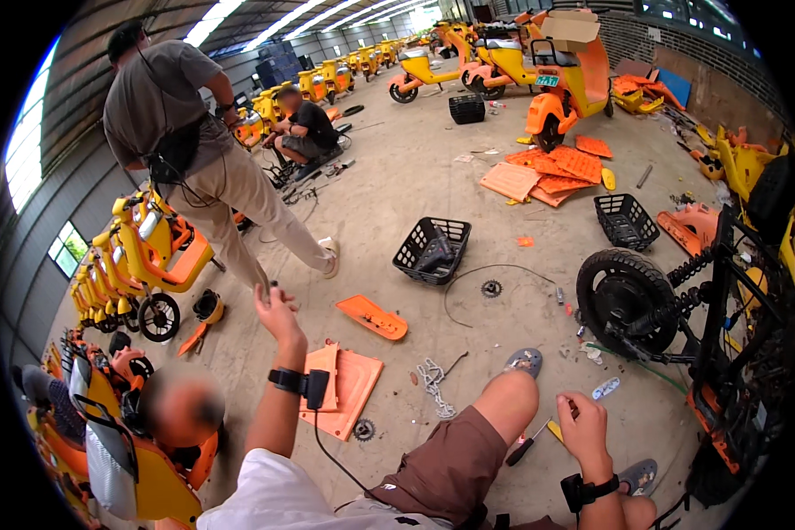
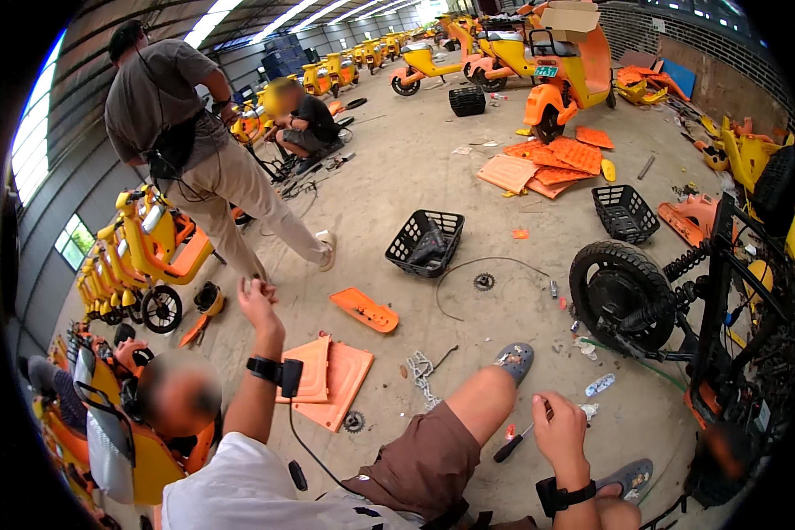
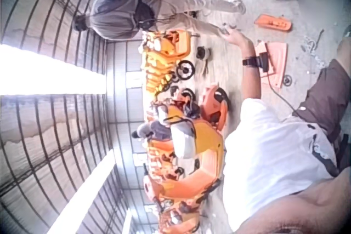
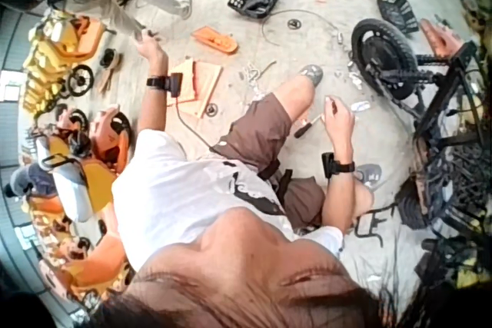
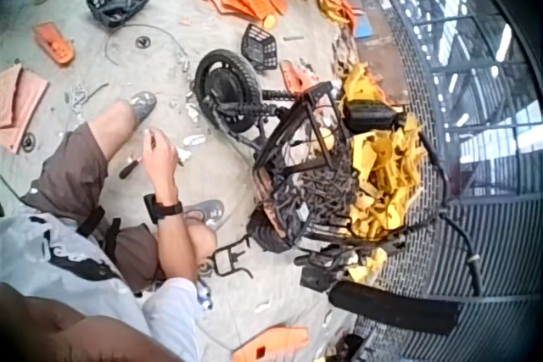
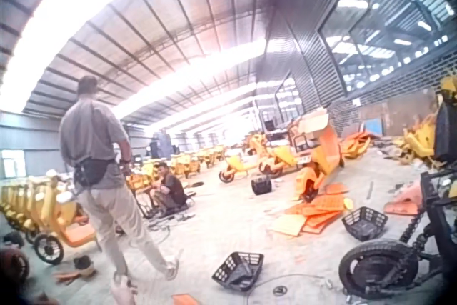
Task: The person assembles a small electronic component for a scooter by connecting wires and snapping pieces together by hand while sitting on the floor.
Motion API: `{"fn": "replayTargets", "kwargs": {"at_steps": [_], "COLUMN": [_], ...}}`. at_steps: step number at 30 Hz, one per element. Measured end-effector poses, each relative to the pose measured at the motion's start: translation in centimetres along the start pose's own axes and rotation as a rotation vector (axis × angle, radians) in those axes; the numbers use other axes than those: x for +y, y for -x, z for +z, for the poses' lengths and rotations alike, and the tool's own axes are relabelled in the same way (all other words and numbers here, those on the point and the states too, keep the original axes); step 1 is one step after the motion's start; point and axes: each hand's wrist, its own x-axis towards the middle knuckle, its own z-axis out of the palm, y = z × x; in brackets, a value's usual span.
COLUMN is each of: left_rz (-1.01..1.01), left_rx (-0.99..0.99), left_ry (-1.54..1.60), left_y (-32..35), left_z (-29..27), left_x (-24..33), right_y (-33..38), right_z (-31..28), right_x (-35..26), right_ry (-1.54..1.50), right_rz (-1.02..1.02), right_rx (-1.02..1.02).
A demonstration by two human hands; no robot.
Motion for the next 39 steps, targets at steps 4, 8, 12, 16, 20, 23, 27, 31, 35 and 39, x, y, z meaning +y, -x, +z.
{"fn": "replayTargets", "kwargs": {"at_steps": [4, 8, 12, 16, 20, 23, 27, 31, 35, 39], "left_rz": [-0.08, -0.383, -0.508, -0.331, -0.047, -0.061, -0.275, -0.41, -0.752, -1.028], "left_rx": [-0.195, -0.582, -0.856, -1.026, -0.833, -0.55, -0.677, -1.024, -1.436, -1.792], "left_ry": [0.052, 0.253, 0.467, 0.471, 0.014, 0.217, 0.161, 0.13, 0.061, -0.14], "left_y": [1.2, 11.4, 19.0, 21.5, 18.9, 20.2, 22.7, 24.1, 27.3, 30.7], "left_z": [0.3, 0.3, 1.2, -0.5, -5.4, -7.6, -9.7, -5.9, -0.1, 5.3], "left_x": [2.8, 6.4, 9.0, 9.6, 7.9, 5.3, 2.6, 3.7, 2.6, 0.9], "right_y": [-0.1, -1.0, -1.0, -0.9, 1.9, 3.3, 4.9, 4.0, 2.5, 3.5], "right_z": [0.4, 2.4, 8.3, 13.4, 18.9, 22.8, 22.9, 17.8, 10.3, 4.8], "right_x": [0.6, -4.0, -11.7, -19.3, -22.2, -20.6, -18.1, -14.6, -8.1, -3.3], "right_ry": [-0.177, -0.613, -0.398, -0.815, -0.961, -0.873, -0.967, -0.741, -0.298, -0.232], "right_rz": [0.133, 0.257, -0.382, -0.394, -0.563, -0.559, -0.412, -0.374, -0.296, 0.013], "right_rx": [-0.023, -0.181, -0.29, -0.352, -0.31, -0.599, -0.558, -0.27, 0.057, 0.066]}}
